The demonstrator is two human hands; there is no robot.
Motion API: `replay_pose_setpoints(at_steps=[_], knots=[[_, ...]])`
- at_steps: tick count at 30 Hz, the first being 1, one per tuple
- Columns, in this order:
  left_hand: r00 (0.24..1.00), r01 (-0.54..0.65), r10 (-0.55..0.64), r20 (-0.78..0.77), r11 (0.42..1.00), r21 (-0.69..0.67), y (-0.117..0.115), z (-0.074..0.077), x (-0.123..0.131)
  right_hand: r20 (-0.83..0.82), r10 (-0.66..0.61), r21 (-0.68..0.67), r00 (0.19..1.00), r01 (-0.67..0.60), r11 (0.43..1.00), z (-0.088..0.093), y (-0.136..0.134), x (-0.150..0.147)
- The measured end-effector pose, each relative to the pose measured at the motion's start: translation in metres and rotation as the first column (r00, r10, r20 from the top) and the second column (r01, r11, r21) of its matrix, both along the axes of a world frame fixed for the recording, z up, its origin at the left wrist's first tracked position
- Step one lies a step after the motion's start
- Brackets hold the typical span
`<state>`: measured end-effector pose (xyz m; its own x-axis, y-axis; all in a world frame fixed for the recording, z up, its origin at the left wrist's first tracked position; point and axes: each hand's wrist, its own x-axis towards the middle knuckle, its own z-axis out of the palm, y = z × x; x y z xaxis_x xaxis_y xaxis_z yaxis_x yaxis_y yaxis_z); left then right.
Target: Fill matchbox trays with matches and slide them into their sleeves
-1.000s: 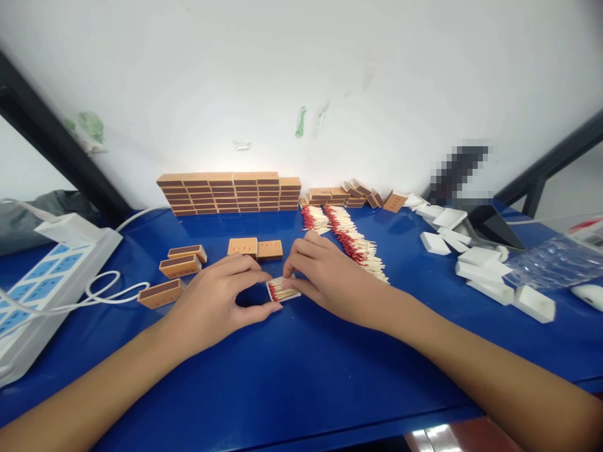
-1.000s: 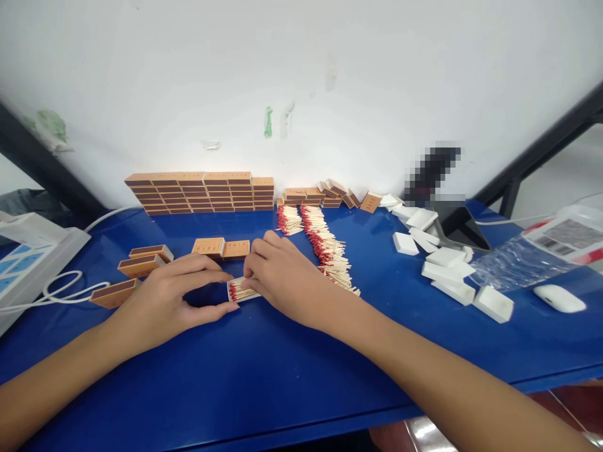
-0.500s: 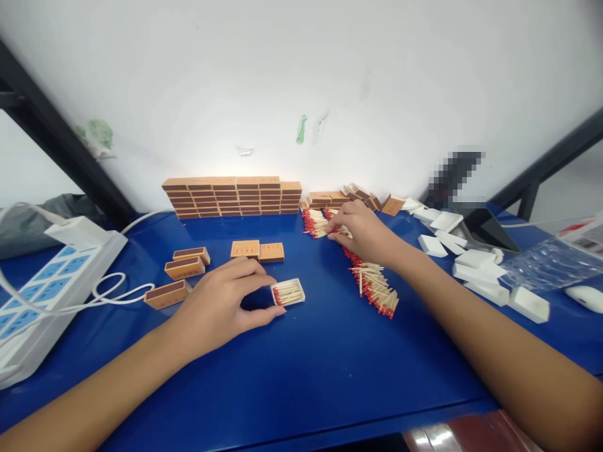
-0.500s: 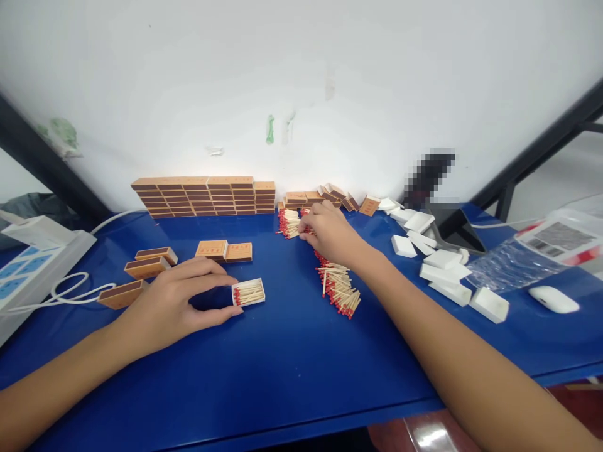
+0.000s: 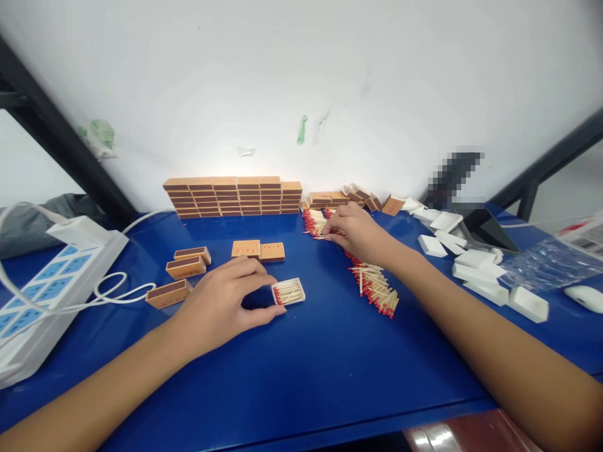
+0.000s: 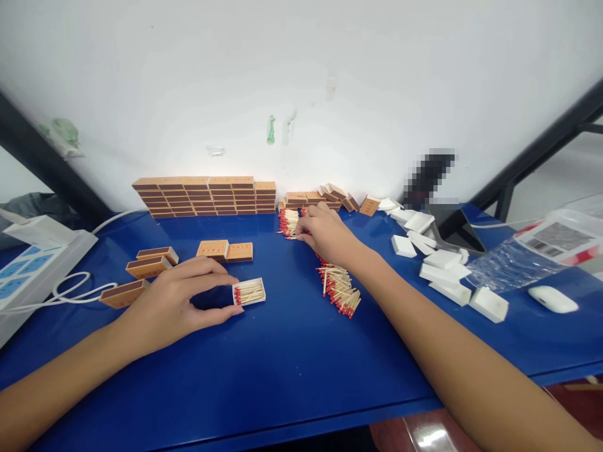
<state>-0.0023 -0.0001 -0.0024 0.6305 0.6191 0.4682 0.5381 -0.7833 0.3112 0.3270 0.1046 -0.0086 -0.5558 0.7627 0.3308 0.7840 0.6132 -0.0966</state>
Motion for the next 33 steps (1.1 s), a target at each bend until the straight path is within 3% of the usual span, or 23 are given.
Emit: replay_pose_setpoints(at_steps=[11,22,33], knots=[[1.0,-0.009,0.008,-0.006,1.0,-0.024,0.001,0.002,0.0,0.011,0.021,-0.075,1.0,-0.02,0.997,0.007,-0.015,-0.008],[0.998,-0.065,0.065,-0.004,0.998,-0.01,0.002,0.003,-0.002,-0.017,0.153,-0.018,0.988,-0.153,0.988,0.035,-0.076,-0.055],[0.998,-0.059,0.058,-0.01,0.998,-0.039,0.002,0.003,-0.003,-0.055,0.124,-0.178,0.991,-0.132,0.975,0.032,-0.079,-0.052]])
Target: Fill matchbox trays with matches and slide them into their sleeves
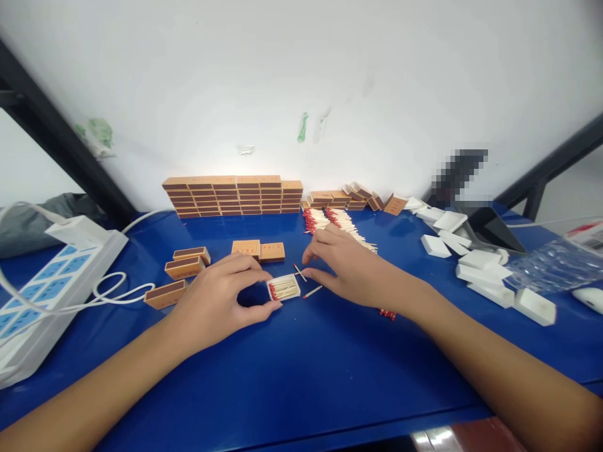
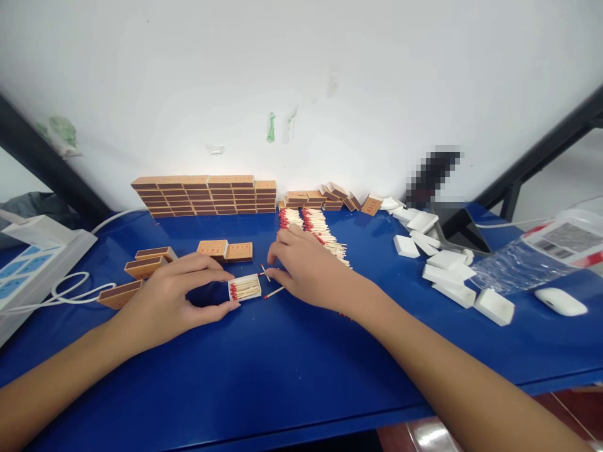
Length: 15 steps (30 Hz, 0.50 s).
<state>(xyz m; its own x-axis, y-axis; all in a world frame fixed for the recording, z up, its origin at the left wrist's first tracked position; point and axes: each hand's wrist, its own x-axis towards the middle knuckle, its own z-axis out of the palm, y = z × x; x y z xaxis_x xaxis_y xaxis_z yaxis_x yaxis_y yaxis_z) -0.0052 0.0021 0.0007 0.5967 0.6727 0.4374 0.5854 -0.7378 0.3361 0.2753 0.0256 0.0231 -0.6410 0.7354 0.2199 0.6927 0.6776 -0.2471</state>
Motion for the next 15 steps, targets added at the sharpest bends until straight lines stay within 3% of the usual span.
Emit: replay_pose_setpoints(at_steps=[5,15], knots=[[1.0,-0.001,0.001,0.012,1.0,0.011,0.001,0.001,-0.001,-0.038,0.011,-0.079,0.999,-0.014,0.997,0.005,-0.002,0.002],[0.999,0.019,-0.02,0.039,1.0,0.016,-0.001,0.001,0.0,-0.056,-0.066,-0.123,0.996,0.059,0.991,-0.011,0.004,-0.01]])
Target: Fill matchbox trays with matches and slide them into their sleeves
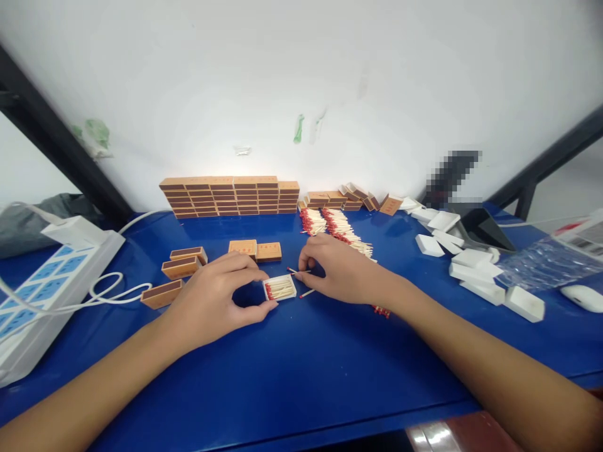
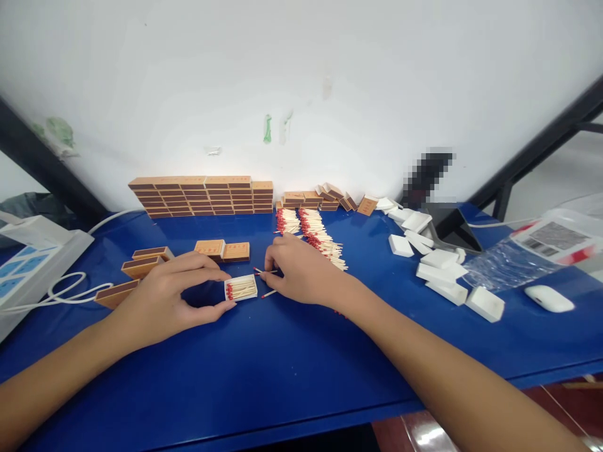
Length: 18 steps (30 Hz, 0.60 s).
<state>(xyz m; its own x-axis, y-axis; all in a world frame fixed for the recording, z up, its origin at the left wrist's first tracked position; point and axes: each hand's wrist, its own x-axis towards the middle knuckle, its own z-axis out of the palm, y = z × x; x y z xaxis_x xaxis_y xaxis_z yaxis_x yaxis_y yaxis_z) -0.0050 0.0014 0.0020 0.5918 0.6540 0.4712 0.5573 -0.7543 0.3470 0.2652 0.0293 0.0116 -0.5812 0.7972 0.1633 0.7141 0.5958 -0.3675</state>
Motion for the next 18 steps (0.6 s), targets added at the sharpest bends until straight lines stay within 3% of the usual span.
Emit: replay_pose_setpoints(at_steps=[9,18], knots=[[1.0,0.001,-0.001,0.004,1.0,0.004,0.0,0.001,0.0,0.049,0.086,-0.057,0.995,-0.083,0.995,0.012,0.001,0.014],[1.0,-0.007,0.007,-0.008,1.0,-0.008,0.001,0.0,-0.001,0.063,0.182,-0.218,0.981,-0.165,0.962,0.02,-0.007,0.02]])
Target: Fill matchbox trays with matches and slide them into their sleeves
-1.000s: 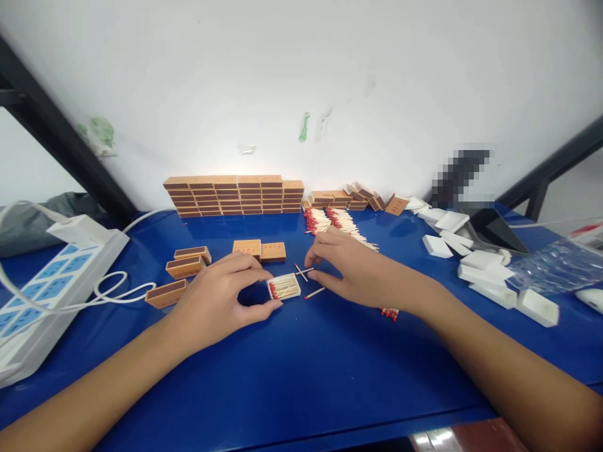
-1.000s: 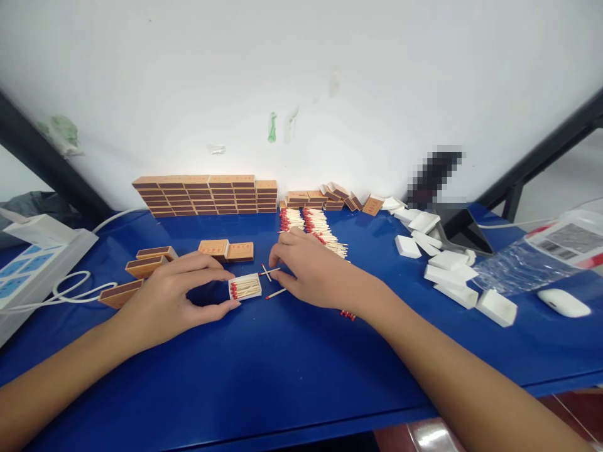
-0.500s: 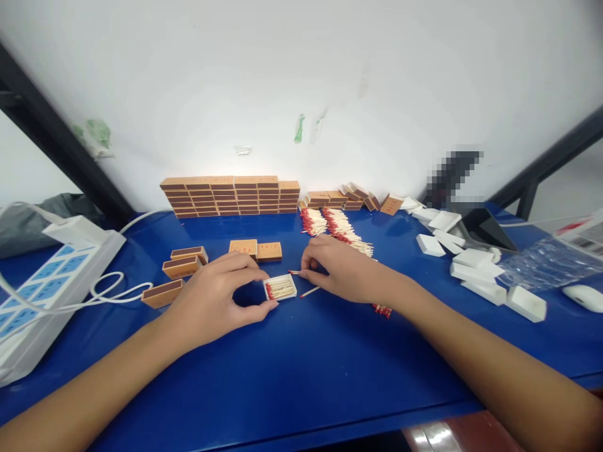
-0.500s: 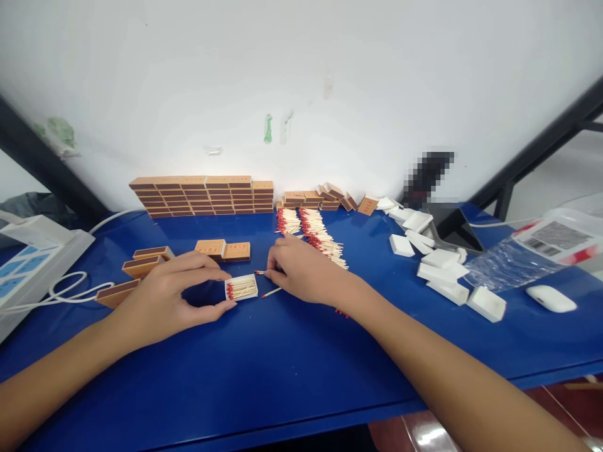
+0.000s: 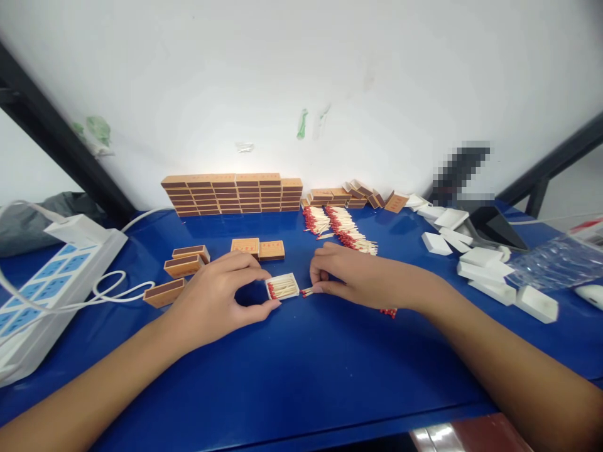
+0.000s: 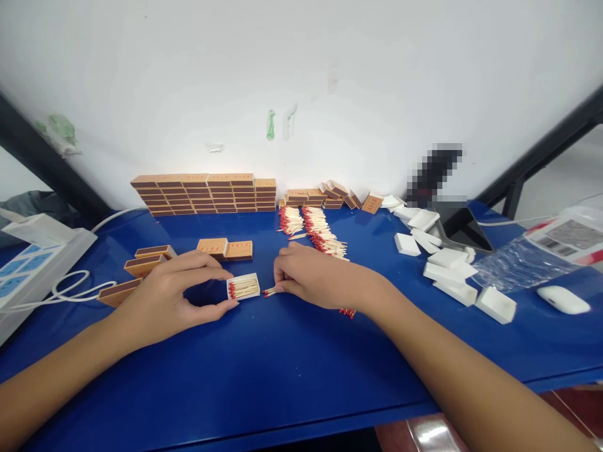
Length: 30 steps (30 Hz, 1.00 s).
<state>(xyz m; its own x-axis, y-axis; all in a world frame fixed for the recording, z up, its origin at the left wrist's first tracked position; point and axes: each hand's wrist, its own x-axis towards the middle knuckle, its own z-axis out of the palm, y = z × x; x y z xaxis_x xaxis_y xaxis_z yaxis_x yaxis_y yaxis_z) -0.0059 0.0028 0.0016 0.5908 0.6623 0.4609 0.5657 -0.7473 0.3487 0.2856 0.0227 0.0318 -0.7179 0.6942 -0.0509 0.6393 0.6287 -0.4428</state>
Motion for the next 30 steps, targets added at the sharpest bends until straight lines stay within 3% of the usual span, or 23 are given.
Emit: replay_pose_setpoints(at_steps=[14,19,26,30], knots=[[1.0,0.005,-0.005,0.007,1.0,-0.021,0.0,-0.002,0.0,0.089,0.002,-0.071,0.996,0.004,0.997,0.008,-0.006,0.0],[1.0,0.021,-0.021,-0.006,1.0,-0.023,-0.002,-0.001,0.001,-0.067,-0.083,0.026,0.994,0.085,0.996,0.009,-0.005,-0.003],[0.999,0.046,-0.047,0.021,0.999,0.01,-0.004,-0.004,0.006,-0.098,-0.022,0.114,0.995,0.033,0.993,-0.004,-0.022,-0.035],[0.999,0.043,-0.043,0.026,0.999,0.006,-0.004,-0.003,0.005,-0.149,-0.044,0.145,0.988,0.065,0.987,0.007,-0.012,-0.02]])
